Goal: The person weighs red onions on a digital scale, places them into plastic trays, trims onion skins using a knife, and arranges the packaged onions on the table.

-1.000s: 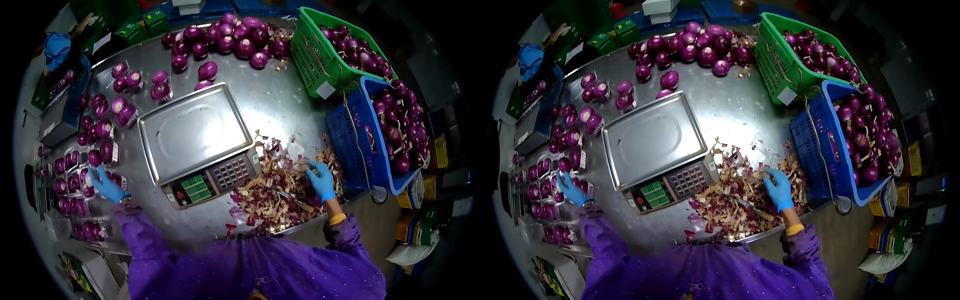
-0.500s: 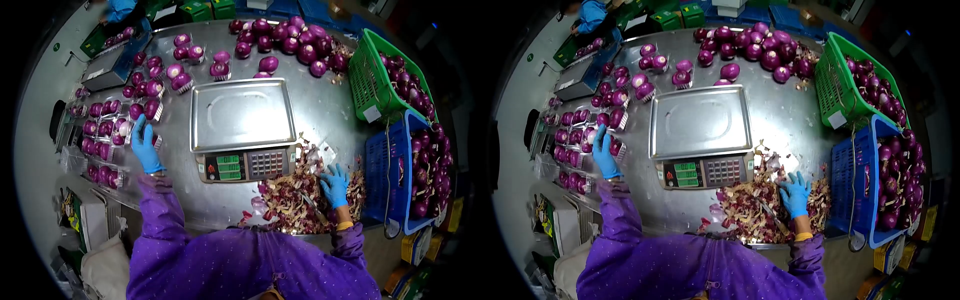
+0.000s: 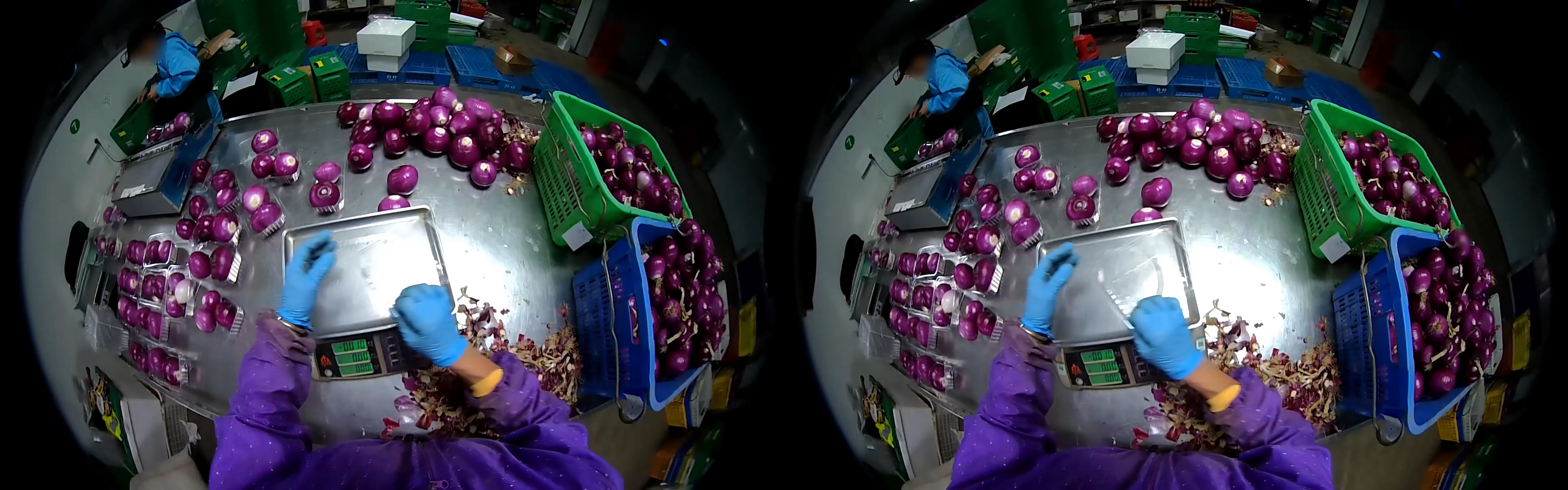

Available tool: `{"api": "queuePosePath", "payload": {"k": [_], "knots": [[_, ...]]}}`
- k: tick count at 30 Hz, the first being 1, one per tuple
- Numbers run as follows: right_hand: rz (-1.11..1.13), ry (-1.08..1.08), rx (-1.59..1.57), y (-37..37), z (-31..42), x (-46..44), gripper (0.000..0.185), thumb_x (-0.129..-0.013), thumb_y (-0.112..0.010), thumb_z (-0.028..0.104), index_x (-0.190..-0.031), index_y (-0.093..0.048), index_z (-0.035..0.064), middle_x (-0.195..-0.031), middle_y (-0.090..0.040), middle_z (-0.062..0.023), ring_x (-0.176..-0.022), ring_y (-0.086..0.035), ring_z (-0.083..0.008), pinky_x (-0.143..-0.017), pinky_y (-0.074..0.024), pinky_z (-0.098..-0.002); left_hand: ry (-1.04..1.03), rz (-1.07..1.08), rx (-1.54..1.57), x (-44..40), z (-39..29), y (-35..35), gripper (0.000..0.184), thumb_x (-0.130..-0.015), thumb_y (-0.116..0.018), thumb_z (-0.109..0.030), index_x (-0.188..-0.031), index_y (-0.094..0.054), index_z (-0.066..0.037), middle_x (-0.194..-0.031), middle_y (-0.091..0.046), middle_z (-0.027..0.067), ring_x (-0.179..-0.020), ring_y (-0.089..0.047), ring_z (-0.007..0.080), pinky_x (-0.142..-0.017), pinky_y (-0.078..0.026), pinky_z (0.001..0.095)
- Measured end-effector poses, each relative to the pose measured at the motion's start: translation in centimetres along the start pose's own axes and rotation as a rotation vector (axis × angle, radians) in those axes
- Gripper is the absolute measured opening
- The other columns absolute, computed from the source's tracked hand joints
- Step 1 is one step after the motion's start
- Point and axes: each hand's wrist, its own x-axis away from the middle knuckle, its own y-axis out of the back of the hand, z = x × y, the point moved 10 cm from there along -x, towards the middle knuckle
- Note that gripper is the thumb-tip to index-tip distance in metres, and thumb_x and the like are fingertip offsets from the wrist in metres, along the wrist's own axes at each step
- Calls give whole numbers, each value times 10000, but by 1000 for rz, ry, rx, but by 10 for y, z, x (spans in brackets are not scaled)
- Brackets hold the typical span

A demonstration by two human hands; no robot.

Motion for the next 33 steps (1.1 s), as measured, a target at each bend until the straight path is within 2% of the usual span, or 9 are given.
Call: {"api": "queuePosePath", "payload": {"k": [6,8,10,14,17,21,27,30,33], "knots": [[144,93,-321,-30,11,-39,523,-736,-732,429,-1064,-573,54,-984,-572,-133,-882,-534,-290,-852,-395,-399,81,272,-249,-34,40,-37,640,-823,-717,-254,-1350,-442,-18,-1289,-525,158,-1206,-495,237,-1027,-387,354],[293,-103,-430,-20,-40,-68,557,-758,-749,360,-1190,-569,57,-1118,-589,-134,-1051,-557,-309,-926,-426,-400,95,284,-317,-47,35,-26,627,-816,-720,-246,-1341,-457,-28,-1291,-527,156,-1196,-507,235,-1023,-394,358],[42,-315,-436,1,-141,-88,509,-793,-724,306,-1216,-574,66,-1155,-603,-116,-1084,-564,-241,-939,-444,-369,74,237,-261,-67,34,-8,581,-832,-699,-230,-1328,-473,-29,-1269,-549,139,-1179,-519,222,-1011,-406,351],[140,-549,-237,-57,-307,-124,764,-765,-721,465,-1353,-444,64,-1321,-474,-193,-1191,-492,-306,-998,-405,-393,120,207,-309,-133,33,-1,520,-841,-688,-218,-1290,-513,-24,-1209,-588,131,-1124,-552,217,-957,-449,332],[264,-737,-411,-121,-353,-143,979,-700,-755,522,-1433,-315,44,-1431,-350,-255,-1324,-368,-356,-1079,-333,-415,191,452,-706,-185,87,-30,595,-838,-668,-384,-1294,-505,-37,-1173,-593,167,-1082,-579,252,-952,-453,339],[271,-772,-319,-174,-378,-146,1018,-673,-793,448,-1443,-272,31,-1401,-400,-235,-1246,-466,-346,-1022,-409,-406,404,803,-1043,-213,161,-79,948,-669,-629,-718,-1311,-501,-33,-1298,-533,195,-1215,-498,344,-1039,-372,425],[10,-830,-595,-151,-390,-115,884,-635,-849,229,-1361,-377,55,-1306,-467,-164,-1148,-512,-249,-976,-449,-347,468,992,-915,-216,185,-142,939,-526,-766,-641,-1246,-567,-73,-1195,-612,155,-1098,-582,318,-943,-452,389],[-166,-918,-833,-102,-394,-93,877,-644,-856,222,-1361,-377,63,-1276,-481,-115,-1130,-520,-221,-962,-459,-335,344,794,-1043,-236,199,-141,896,-521,-802,-574,-1215,-566,-60,-1157,-620,165,-1070,-595,323,-927,-465,385],[-204,-739,-961,-25,-333,-98,826,-685,-813,141,-1376,-366,76,-1279,-476,-94,-1146,-516,-213,-975,-458,-346,155,685,-977,-244,168,-133,822,-509,-854,-448,-1171,-577,-48,-1095,-630,179,-1042,-601,322,-922,-468,378]]}}
